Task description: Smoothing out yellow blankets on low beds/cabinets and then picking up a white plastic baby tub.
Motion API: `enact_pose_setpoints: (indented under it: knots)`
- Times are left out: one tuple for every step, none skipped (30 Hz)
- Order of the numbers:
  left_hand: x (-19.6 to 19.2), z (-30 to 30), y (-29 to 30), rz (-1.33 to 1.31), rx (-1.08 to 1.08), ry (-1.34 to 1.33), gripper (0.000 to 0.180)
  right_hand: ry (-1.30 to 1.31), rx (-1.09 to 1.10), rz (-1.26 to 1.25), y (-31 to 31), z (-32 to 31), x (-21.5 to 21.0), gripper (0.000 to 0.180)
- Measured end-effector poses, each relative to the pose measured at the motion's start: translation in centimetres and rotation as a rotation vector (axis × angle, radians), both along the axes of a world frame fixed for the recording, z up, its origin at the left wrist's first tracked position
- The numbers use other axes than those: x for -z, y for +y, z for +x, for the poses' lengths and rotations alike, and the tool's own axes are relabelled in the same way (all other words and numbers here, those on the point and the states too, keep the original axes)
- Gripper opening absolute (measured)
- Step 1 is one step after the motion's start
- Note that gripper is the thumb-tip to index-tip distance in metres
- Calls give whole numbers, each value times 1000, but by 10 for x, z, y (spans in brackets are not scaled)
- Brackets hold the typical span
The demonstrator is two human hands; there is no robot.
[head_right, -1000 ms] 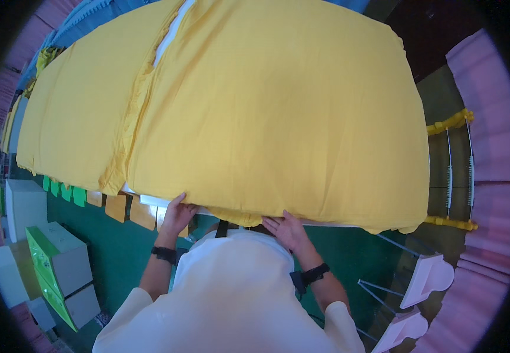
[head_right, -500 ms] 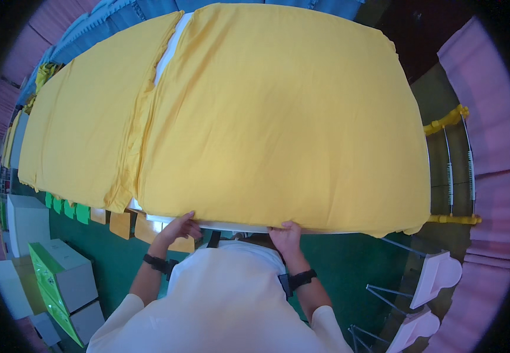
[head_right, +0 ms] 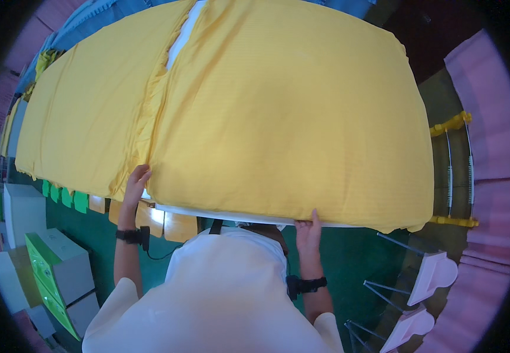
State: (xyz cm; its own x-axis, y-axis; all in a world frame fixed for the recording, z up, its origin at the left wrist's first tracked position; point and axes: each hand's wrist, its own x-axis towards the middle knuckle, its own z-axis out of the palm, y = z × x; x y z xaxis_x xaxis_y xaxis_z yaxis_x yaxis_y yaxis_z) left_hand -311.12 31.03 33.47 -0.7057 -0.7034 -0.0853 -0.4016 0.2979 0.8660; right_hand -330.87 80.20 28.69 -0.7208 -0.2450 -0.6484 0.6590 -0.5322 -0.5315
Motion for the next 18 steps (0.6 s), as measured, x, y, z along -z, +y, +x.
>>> enact_pose_setpoints:
  knots:
    - [6,-9,2,78,43,-22,45,-17,96,-58,3,-5,1,40]
    - [10,-15,3,83,36,-14,45,-33,190,-117,5,-8,3,40]
    - [2,-26,9,-89,71,-161,50,-24,180,-112,1,-10,-1,40]
    - [-2,-32,12,-259,104,-309,55,-43,231,-164,-5,-11,-4,39]
    - [16,-33,7,-396,54,-318,62,-63,280,-215,-11,-11,-8,37]
    - [15,-40,11,-385,49,-308,62,-51,273,-206,-11,-11,-9,37]
    - [8,-47,19,-467,21,-414,63,-42,288,-221,-11,-9,-8,38]
    - [6,-52,23,-547,-6,-520,64,-33,303,-236,-11,-7,-8,38]
    - [12,-52,21,-534,-24,-515,64,-29,323,-222,-12,-6,-9,38]
    - [19,-54,14,-494,-38,-523,62,-18,306,-218,-12,-5,-10,38]
    - [26,-53,7,-453,-52,-531,61,9,281,-219,-11,-4,-11,37]
    - [30,-54,-3,-443,-60,-521,61,38,265,-219,-10,-4,-10,37]
    - [31,-50,-12,-125,-90,-382,58,45,271,-167,-10,-5,-10,37]
    - [33,-44,-21,191,-118,-236,55,54,260,-160,-8,-4,-10,37]
    - [33,-42,-29,257,-105,-153,50,50,259,-162,-8,-5,-8,37]
    - [36,-42,-31,267,-117,-144,50,45,256,-164,-6,-7,-7,38]
    - [39,-40,-34,281,-86,-188,47,52,240,-158,-3,-8,-7,38]
    - [35,-39,-33,296,-53,-236,45,37,251,-160,-1,-9,-4,38]
